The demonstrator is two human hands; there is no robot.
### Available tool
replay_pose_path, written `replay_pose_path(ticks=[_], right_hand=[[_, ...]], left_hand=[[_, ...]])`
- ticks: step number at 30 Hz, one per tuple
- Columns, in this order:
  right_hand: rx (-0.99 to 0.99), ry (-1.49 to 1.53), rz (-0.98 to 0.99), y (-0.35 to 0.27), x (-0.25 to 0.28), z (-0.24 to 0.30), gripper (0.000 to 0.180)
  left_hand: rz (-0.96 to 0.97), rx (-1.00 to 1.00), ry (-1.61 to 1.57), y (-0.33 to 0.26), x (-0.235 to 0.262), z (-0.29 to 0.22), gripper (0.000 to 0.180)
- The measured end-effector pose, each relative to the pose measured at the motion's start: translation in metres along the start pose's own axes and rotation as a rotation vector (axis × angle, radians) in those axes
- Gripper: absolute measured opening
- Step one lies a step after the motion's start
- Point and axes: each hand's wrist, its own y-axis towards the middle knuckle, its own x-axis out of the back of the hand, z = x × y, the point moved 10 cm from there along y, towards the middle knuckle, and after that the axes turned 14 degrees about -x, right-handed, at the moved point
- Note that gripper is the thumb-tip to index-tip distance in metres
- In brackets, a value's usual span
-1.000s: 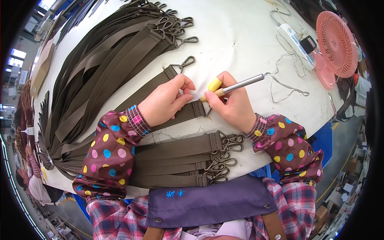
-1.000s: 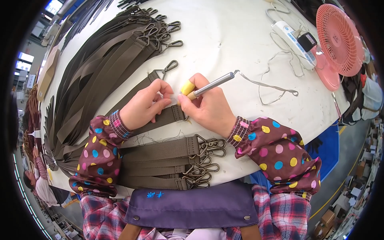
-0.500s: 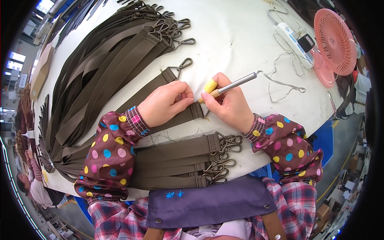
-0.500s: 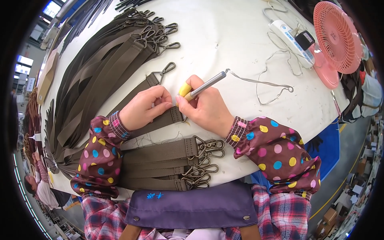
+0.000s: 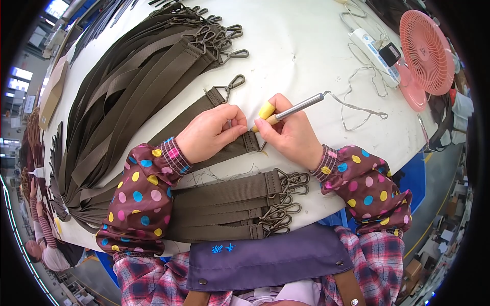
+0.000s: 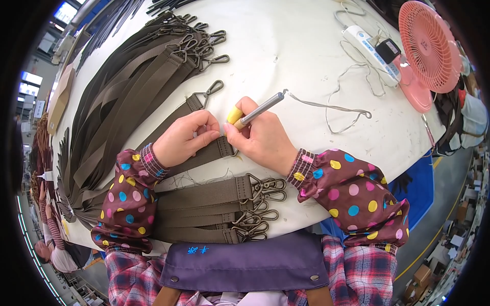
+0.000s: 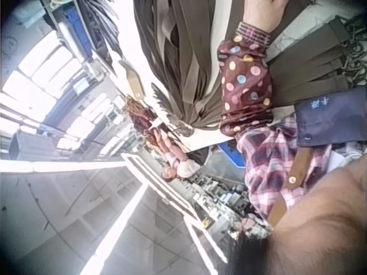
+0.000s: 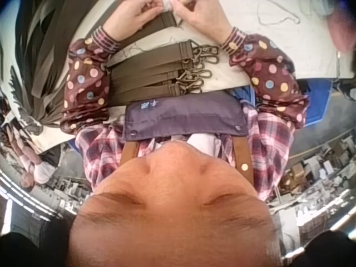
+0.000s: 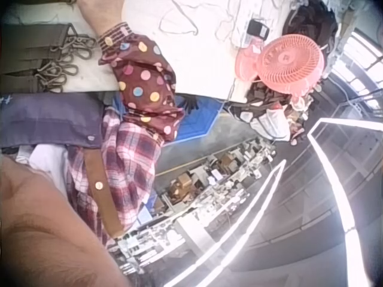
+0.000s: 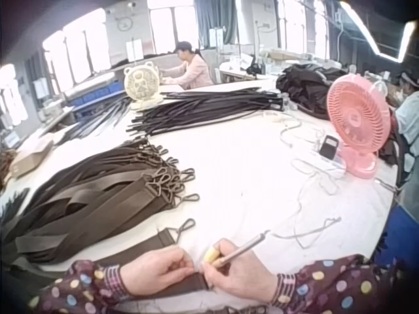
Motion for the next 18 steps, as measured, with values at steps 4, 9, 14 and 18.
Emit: replay_pose_path(ticks=[4,9,14,18], right_hand=[[0.012,0.002,0.0,0.0,0.0,0.001,0.017],[0.019,0.001,-0.004,-0.002,0.0,0.004,0.018],[0.054,0.039,-0.002,-0.002,0.003,0.001,0.014],[0.322,-0.066,-0.113,-0.017,0.024,0.02,0.017]], left_hand=[[0.0,-0.005,-0.011,0.0,0.0,-0.001,0.013],[0.0,0.005,-0.038,-0.001,0.0,0.0,0.013],[-0.084,0.157,0.06,-0.012,0.013,0.016,0.016],[-0.106,-0.047,0.513,-0.011,0.011,-0.021,0.026]])
